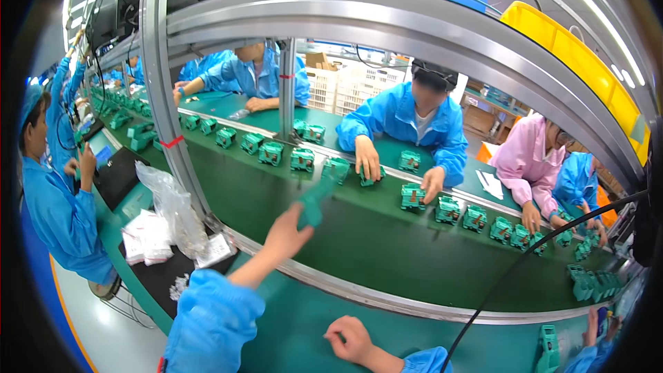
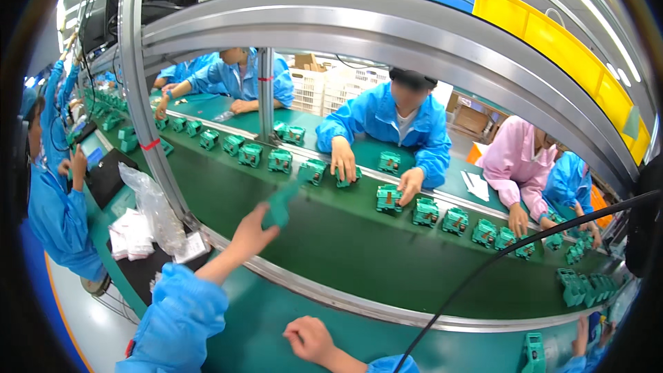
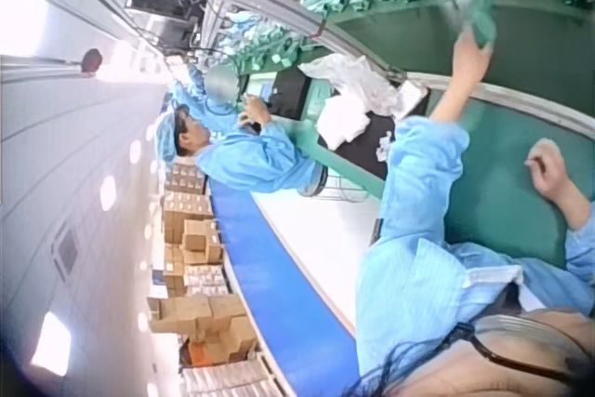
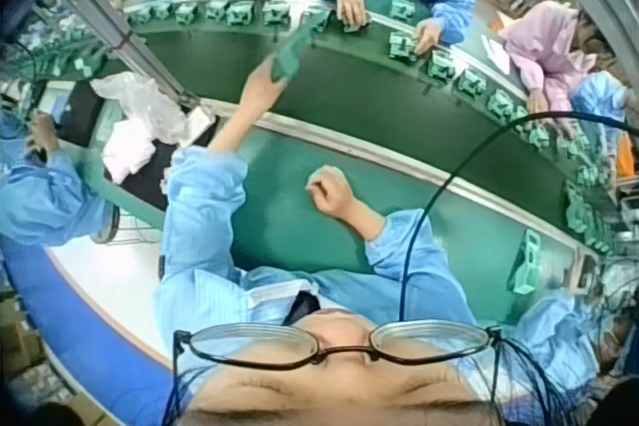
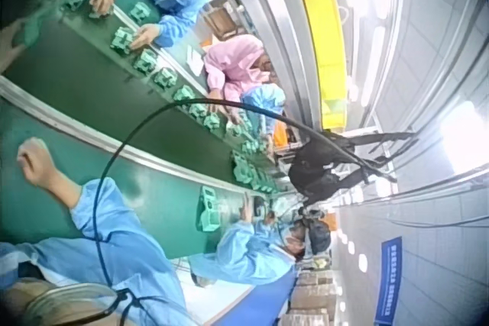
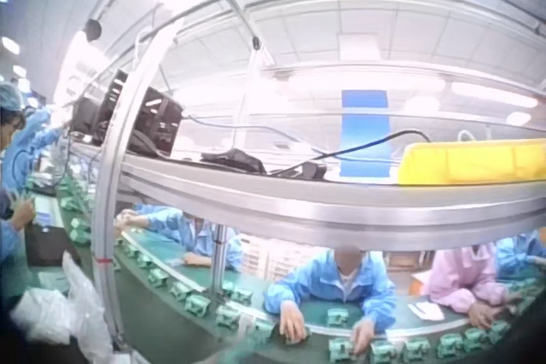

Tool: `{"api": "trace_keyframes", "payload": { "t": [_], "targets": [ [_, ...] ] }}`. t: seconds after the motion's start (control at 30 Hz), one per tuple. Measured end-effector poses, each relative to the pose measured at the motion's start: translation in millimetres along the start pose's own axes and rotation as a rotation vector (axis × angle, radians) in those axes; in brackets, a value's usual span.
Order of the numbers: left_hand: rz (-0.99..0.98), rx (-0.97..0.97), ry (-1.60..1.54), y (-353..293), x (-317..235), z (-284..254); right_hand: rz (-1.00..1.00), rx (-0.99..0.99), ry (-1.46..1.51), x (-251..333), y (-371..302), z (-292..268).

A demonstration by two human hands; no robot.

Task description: The person assembles electronic components and circuit boards into green plastic housings by hand.

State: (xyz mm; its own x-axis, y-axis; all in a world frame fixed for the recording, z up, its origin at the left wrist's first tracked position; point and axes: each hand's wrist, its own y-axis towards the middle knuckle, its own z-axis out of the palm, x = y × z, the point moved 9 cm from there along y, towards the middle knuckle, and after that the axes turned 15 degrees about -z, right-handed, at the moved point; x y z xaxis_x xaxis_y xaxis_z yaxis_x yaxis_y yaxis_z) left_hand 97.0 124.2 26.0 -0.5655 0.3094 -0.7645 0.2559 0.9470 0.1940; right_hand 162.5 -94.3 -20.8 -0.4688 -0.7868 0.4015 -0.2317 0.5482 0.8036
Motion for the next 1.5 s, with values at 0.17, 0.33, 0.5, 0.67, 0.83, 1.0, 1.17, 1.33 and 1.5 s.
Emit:
{"api": "trace_keyframes", "payload": {
  "t": [0.17,0.33,0.5,0.67,0.83,1.0,1.17,1.33,1.5],
  "targets": [
    [0.367,0.321,0.248,-142,-43,50,-0.242,0.079,0.263,94,20,-20],
    [0.748,0.365,0.364,-186,-45,59,-0.214,0.147,-0.074,74,57,-75],
    [0.797,0.372,0.216,-190,-46,61,0.288,0.300,-0.327,5,29,-98],
    [0.778,0.377,0.129,-194,-46,60,0.306,0.762,-0.397,-12,6,-53],
    [0.811,0.321,0.137,-198,-42,63,0.310,0.847,-0.437,-20,0,-39],
    [0.813,0.273,0.145,-201,-47,57,0.299,0.859,-0.446,-21,1,-36],
    [0.813,0.233,0.178,-201,-48,57,0.350,0.884,-0.439,-23,-1,-33],
    [0.836,0.184,0.189,-201,-50,55,0.339,0.936,-0.524,-21,-1,-27],
    [0.856,0.160,0.200,-205,-49,57,0.328,0.952,-0.570,-22,-5,-24]
  ]
}}
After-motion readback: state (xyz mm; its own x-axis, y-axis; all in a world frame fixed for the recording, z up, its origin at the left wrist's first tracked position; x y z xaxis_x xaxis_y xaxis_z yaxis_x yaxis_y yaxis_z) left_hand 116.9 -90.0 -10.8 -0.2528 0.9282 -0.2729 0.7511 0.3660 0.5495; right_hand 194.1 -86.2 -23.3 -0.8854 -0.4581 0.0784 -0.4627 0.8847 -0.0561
